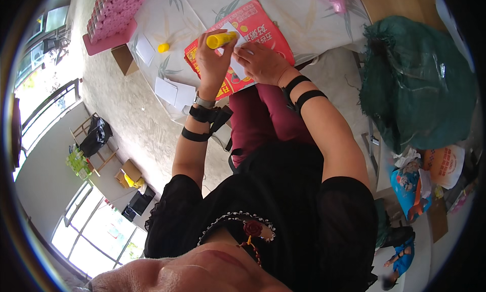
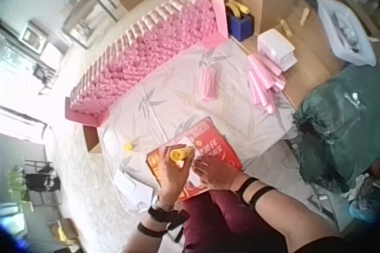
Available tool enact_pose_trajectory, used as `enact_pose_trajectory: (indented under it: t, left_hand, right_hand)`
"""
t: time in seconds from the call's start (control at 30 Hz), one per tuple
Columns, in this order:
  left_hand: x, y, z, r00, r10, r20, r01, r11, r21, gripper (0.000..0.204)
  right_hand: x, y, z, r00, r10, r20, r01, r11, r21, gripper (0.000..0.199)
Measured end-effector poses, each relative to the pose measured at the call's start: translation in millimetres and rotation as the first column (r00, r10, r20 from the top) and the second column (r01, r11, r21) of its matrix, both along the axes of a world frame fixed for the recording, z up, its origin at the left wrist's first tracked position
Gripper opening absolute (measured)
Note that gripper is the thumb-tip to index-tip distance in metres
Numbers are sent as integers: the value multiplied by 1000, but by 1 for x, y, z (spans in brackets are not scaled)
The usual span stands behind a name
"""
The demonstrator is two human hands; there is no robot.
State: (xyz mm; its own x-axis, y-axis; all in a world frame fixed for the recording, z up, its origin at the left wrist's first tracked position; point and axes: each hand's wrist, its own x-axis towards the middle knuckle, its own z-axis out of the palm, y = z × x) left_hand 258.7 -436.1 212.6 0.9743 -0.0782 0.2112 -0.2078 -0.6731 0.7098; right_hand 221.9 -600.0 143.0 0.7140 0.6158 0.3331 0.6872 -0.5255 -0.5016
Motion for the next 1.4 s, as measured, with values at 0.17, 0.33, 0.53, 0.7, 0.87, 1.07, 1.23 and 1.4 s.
enact_pose_trajectory:
  t: [0.17,0.33,0.53,0.7,0.87,1.07,1.23,1.4]
  left_hand:
    - [12,7,-16,1000,-2,15,0,997,79,24]
    - [31,26,-7,983,172,60,-175,984,42,24]
    - [-2,9,-13,998,-42,40,39,997,68,25]
    - [18,24,-9,994,71,-86,-72,997,-17,22]
    - [6,23,-2,992,125,5,-125,992,6,22]
    - [0,28,-14,998,45,-42,-43,998,34,25]
    - [8,51,-3,979,204,-15,-203,978,47,26]
    - [-15,22,-8,999,12,-35,-13,1000,-25,26]
  right_hand:
    - [1,2,1,1000,5,-14,-5,1000,9,51]
    - [0,2,-3,999,-12,34,11,1000,20,54]
    - [0,1,2,1000,-1,-16,1,1000,-13,54]
    - [2,2,-2,998,-12,54,11,1000,19,54]
    - [0,-1,-3,1000,-3,13,2,999,43,56]
    - [0,3,1,999,-15,43,15,1000,-7,55]
    - [0,3,-2,1000,-6,15,5,1000,27,55]
    - [0,1,-3,1000,4,23,-3,1000,-23,55]
